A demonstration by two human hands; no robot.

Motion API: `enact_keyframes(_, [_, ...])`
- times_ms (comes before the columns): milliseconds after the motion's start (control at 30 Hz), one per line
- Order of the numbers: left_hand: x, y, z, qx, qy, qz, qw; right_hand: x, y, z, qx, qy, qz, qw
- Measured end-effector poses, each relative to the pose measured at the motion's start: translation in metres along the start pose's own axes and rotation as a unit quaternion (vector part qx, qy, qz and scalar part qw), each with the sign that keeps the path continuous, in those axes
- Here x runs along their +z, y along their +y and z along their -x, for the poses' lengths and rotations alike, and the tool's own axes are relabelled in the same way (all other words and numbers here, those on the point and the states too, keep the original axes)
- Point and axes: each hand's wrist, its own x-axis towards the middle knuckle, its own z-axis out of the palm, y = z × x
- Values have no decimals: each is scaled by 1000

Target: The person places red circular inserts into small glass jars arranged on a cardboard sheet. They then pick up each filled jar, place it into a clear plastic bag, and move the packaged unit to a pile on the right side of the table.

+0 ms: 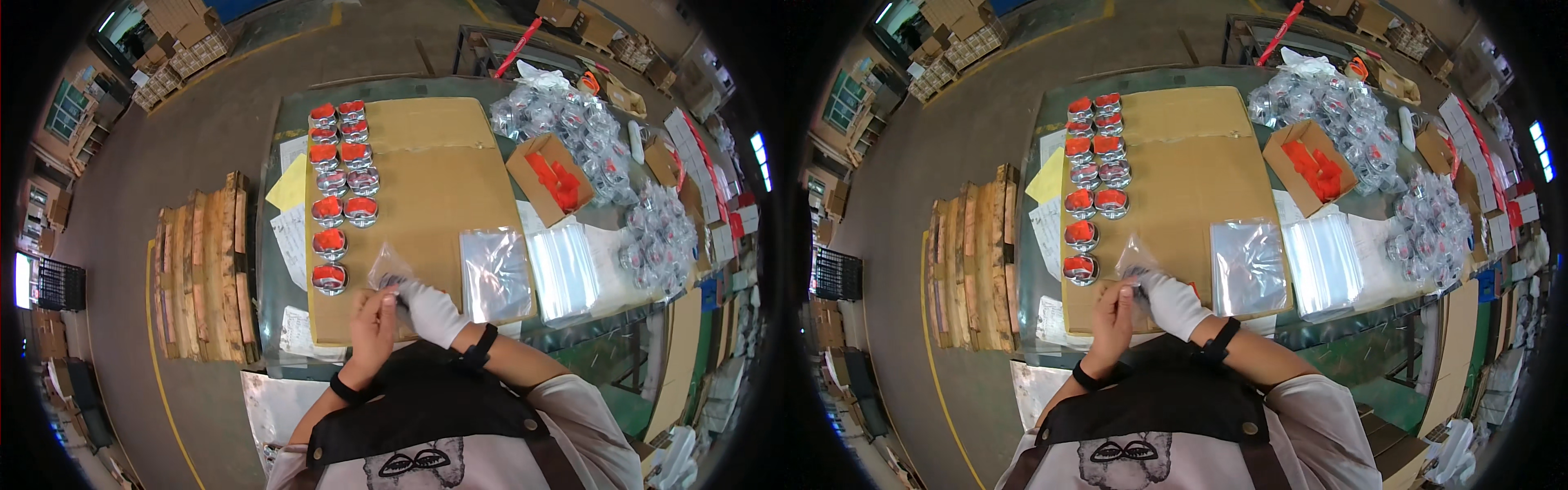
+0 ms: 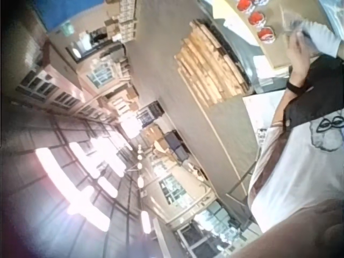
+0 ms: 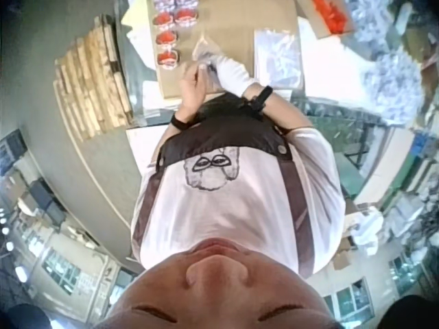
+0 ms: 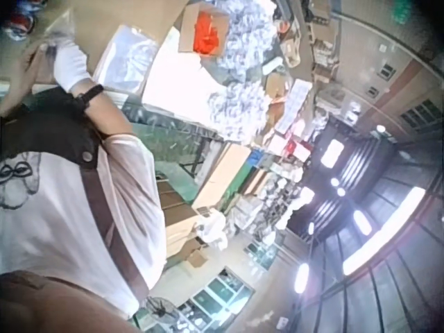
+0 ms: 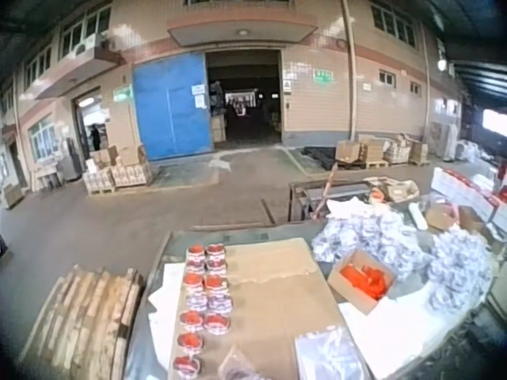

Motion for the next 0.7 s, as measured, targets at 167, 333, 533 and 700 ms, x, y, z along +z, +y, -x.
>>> enact_keyframes(167, [7,17,12,139,-84,-42,986,45,30,-17,179,14,-277,944])
enact_keyframes(333, [-6,8,18,109,-78,-1,991,37,29,-10,187,15,-559,808])
enact_keyframes(533, [-34,-25,-9,-187,30,272,943,-48,44,14,67,12,-2,998])
enact_keyframes(700, [-30,-17,-2,-182,-6,238,954,-20,52,13,69,-114,365,921])
